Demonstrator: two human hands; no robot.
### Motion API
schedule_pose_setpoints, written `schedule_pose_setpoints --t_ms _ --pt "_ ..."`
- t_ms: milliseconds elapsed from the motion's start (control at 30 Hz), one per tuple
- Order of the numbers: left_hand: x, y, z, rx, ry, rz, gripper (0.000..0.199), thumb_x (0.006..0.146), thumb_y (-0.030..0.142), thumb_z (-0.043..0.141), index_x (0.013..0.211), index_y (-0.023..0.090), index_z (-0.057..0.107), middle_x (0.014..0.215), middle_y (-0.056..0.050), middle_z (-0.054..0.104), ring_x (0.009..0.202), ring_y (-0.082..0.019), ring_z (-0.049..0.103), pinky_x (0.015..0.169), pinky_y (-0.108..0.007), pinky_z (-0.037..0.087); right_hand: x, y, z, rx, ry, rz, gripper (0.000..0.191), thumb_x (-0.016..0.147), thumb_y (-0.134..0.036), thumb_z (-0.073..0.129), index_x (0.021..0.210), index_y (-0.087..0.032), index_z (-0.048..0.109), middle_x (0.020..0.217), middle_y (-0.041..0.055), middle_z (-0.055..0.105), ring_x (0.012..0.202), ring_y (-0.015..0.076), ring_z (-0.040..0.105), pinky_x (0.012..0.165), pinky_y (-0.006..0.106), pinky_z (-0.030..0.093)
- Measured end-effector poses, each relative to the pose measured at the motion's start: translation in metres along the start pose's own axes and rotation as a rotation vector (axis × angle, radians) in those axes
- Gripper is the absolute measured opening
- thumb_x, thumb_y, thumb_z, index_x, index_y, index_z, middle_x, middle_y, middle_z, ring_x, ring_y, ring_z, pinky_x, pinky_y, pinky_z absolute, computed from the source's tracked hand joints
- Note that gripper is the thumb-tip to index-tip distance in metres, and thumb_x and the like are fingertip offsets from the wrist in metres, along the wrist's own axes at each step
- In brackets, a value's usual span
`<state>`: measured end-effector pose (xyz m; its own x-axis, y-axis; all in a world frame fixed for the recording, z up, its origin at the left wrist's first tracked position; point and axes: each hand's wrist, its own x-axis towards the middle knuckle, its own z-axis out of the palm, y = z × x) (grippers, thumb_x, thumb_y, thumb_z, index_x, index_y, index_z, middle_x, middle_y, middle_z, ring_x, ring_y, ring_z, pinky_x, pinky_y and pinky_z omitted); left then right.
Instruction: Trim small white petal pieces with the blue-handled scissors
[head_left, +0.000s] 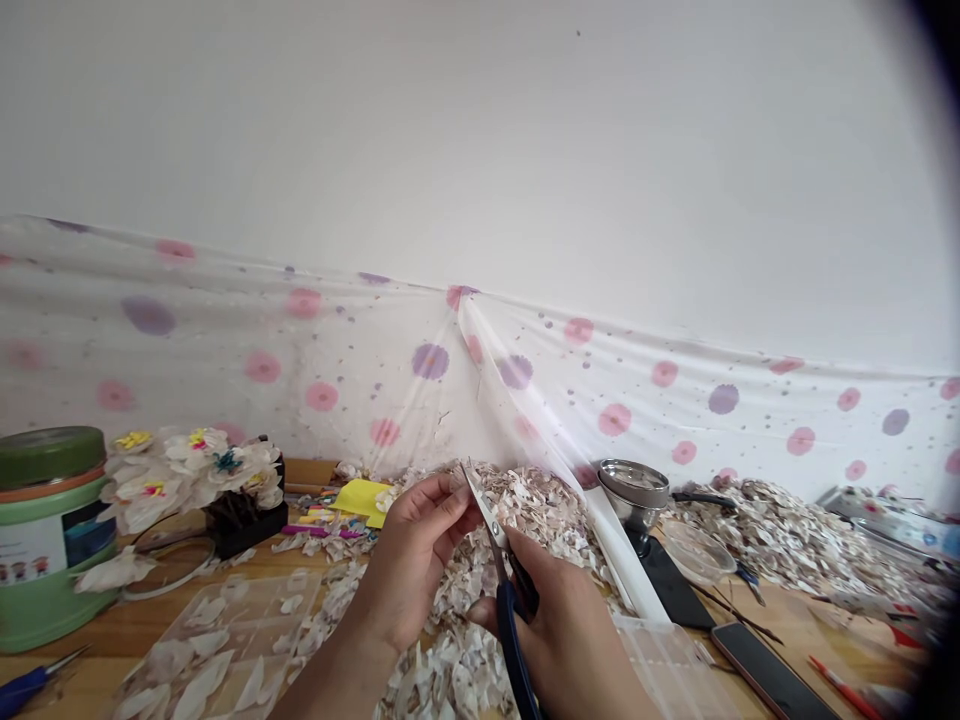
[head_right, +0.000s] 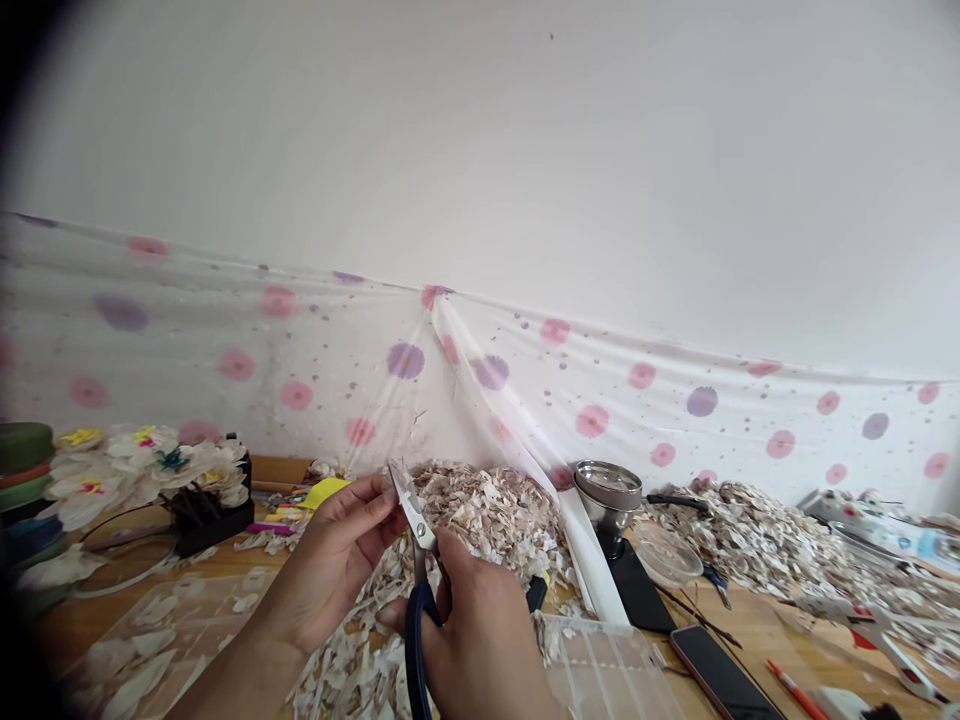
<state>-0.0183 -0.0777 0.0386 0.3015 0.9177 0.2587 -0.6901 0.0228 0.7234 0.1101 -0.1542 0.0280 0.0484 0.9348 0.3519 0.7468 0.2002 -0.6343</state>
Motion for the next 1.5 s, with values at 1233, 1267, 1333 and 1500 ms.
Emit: schedule_pose_setpoints --t_ms 1233,1267,1333,1500 --pt "0.012 -0.001 -0.017 0.099 0.072 0.121 0.024 0.063 0.033 0.083 0.073 0.015 0.073 0.068 -0.001 0.068 0.066 -0.012 0.058 0.067 -0.023 0.050 -0.003 0.016 -0.001 -0.211 0.020 0.163 0.025 0.076 -0.032 0.070 0.097 -0.021 0.063 0.065 -0.0019 0.064 0.060 0.0196 0.058 0.055 0.026 0.033" --pt "0.013 -0.001 -0.018 0.089 0.088 0.117 0.025 0.061 0.034 0.084 0.073 0.014 0.073 0.067 -0.002 0.068 0.066 -0.012 0.059 0.067 -0.023 0.050 -0.008 0.026 0.003 -0.269 0.014 0.185 0.027 0.075 -0.032 0.072 0.099 -0.021 0.064 0.070 0.0010 0.068 0.065 0.0225 0.062 0.059 0.027 0.037" --pt "0.016 -0.001 -0.020 0.087 0.113 0.103 0.028 0.058 0.035 0.086 0.071 0.014 0.074 0.066 -0.003 0.069 0.065 -0.013 0.060 0.066 -0.024 0.050 -0.021 0.048 0.015 -0.349 -0.050 0.244 0.042 0.069 -0.029 0.078 0.108 -0.019 0.066 0.090 0.0098 0.074 0.084 0.0305 0.067 0.072 0.033 0.045" --pt "0.020 -0.001 -0.021 0.104 0.109 0.044 0.029 0.054 0.035 0.087 0.069 0.014 0.074 0.065 -0.003 0.071 0.064 -0.014 0.061 0.065 -0.024 0.051 -0.048 0.090 0.048 -0.386 -0.310 0.253 0.060 0.067 -0.002 0.066 0.125 -0.015 0.064 0.121 0.0211 0.068 0.115 0.0400 0.061 0.094 0.045 0.047"
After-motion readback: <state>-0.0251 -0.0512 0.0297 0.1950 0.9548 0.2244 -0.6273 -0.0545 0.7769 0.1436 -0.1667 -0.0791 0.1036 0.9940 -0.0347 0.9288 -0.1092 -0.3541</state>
